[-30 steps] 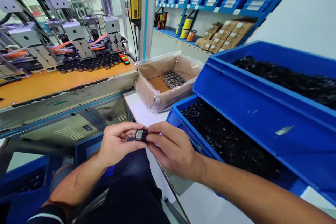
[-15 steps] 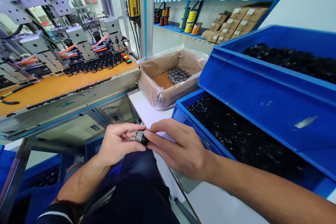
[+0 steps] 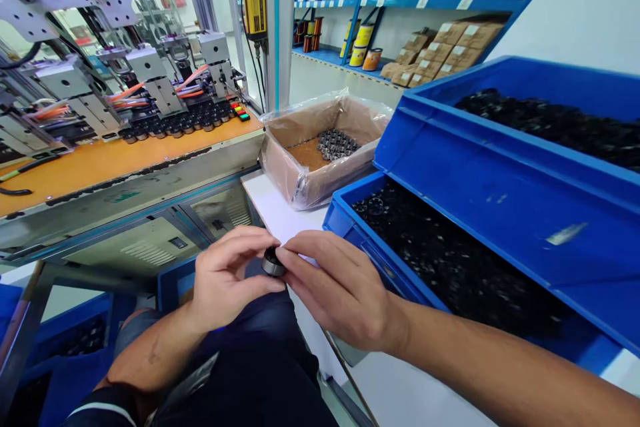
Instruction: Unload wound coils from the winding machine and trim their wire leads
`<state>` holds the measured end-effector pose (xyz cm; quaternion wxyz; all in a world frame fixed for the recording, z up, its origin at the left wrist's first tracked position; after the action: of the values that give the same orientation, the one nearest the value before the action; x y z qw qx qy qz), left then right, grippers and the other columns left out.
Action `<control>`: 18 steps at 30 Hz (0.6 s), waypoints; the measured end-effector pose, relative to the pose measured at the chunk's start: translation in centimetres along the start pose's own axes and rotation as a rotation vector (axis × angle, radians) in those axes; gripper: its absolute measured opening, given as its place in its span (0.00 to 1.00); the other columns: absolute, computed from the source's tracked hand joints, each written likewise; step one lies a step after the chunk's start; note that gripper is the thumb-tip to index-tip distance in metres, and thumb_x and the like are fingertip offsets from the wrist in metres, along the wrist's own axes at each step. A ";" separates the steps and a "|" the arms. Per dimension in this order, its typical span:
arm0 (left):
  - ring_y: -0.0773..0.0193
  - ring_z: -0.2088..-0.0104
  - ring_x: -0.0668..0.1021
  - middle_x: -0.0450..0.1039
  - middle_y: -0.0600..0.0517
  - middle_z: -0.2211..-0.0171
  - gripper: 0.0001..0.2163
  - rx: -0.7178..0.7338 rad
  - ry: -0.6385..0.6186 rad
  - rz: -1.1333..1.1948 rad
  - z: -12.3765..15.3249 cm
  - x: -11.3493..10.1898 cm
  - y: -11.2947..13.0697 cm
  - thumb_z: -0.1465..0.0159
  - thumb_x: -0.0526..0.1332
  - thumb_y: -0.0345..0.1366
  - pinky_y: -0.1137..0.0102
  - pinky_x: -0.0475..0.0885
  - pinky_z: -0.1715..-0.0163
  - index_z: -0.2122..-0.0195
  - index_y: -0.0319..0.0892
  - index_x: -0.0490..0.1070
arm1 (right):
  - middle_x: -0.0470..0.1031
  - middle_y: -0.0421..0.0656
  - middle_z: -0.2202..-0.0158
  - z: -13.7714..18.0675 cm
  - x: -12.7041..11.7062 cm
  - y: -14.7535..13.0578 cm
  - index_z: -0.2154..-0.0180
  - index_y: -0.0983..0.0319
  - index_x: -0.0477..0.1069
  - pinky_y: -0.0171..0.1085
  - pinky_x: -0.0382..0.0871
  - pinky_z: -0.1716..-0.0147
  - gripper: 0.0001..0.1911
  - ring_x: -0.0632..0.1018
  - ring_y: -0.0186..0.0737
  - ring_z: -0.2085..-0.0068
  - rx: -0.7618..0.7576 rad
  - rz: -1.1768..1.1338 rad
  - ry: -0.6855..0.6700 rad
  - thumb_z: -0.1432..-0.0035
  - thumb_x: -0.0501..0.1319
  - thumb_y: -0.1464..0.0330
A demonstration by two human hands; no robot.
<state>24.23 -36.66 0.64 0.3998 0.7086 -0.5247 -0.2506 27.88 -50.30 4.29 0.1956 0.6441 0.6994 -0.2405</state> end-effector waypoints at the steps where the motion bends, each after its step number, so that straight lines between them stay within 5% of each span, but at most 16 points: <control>1: 0.64 0.64 0.83 0.82 0.47 0.63 0.17 0.118 -0.039 -0.121 -0.2 -0.1 1.1 0.51 0.76 0.31 0.73 0.79 0.61 0.59 0.41 0.80 | 0.76 0.50 0.60 0.0 0.1 -0.1 0.49 0.65 0.68 0.40 0.80 0.60 0.18 0.79 0.43 0.57 0.010 -0.030 -0.007 0.41 0.62 0.80; 3: 0.66 0.67 0.82 0.82 0.48 0.66 0.15 0.276 -0.088 -0.287 -0.1 -0.1 2.4 0.49 0.75 0.29 0.75 0.78 0.64 0.60 0.41 0.81 | 0.76 0.50 0.60 0.0 0.5 -0.2 0.51 0.66 0.69 0.39 0.80 0.60 0.17 0.79 0.42 0.57 0.024 -0.079 -0.039 0.41 0.61 0.81; 6: 0.66 0.68 0.82 0.82 0.48 0.67 0.15 0.285 -0.046 -0.326 0.4 -0.5 2.4 0.48 0.74 0.28 0.75 0.77 0.65 0.59 0.41 0.80 | 0.76 0.50 0.59 -0.1 0.6 -0.1 0.51 0.65 0.68 0.38 0.80 0.60 0.15 0.79 0.41 0.57 0.045 -0.106 -0.066 0.39 0.59 0.80; 10: 0.61 0.59 0.81 0.79 0.45 0.58 0.17 0.090 0.025 -0.174 0.7 -0.5 0.0 0.49 0.75 0.33 0.68 0.76 0.57 0.57 0.43 0.80 | 0.75 0.49 0.60 -0.3 0.5 -0.1 0.50 0.64 0.68 0.42 0.80 0.60 0.17 0.78 0.43 0.58 0.008 -0.077 -0.032 0.41 0.62 0.80; 13: 0.63 0.62 0.79 0.78 0.47 0.62 0.17 -0.127 0.040 0.080 0.6 -0.2 -2.4 0.52 0.77 0.36 0.71 0.75 0.59 0.61 0.42 0.80 | 0.74 0.50 0.60 -0.4 0.6 0.0 0.51 0.65 0.68 0.44 0.79 0.61 0.16 0.78 0.44 0.57 -0.010 -0.043 -0.010 0.41 0.63 0.79; 18: 0.65 0.65 0.82 0.81 0.48 0.64 0.19 -0.465 -0.087 0.556 1.1 1.7 -5.3 0.39 0.68 0.44 0.69 0.76 0.58 0.49 0.44 0.75 | 0.74 0.51 0.56 -0.7 0.4 1.0 0.51 0.65 0.68 0.44 0.78 0.55 0.15 0.77 0.44 0.53 0.051 -0.098 -0.005 0.40 0.63 0.78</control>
<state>26.78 -37.92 -4.26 0.5802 0.4178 -0.6428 -0.2751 28.90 -49.55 4.52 0.1688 0.6133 0.7232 -0.2691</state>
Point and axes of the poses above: each hand's wrist, its own z-axis away from the middle knuckle, its own x-axis out of the palm, y = z × x, the point moved 8 cm from there along -z, towards the middle knuckle
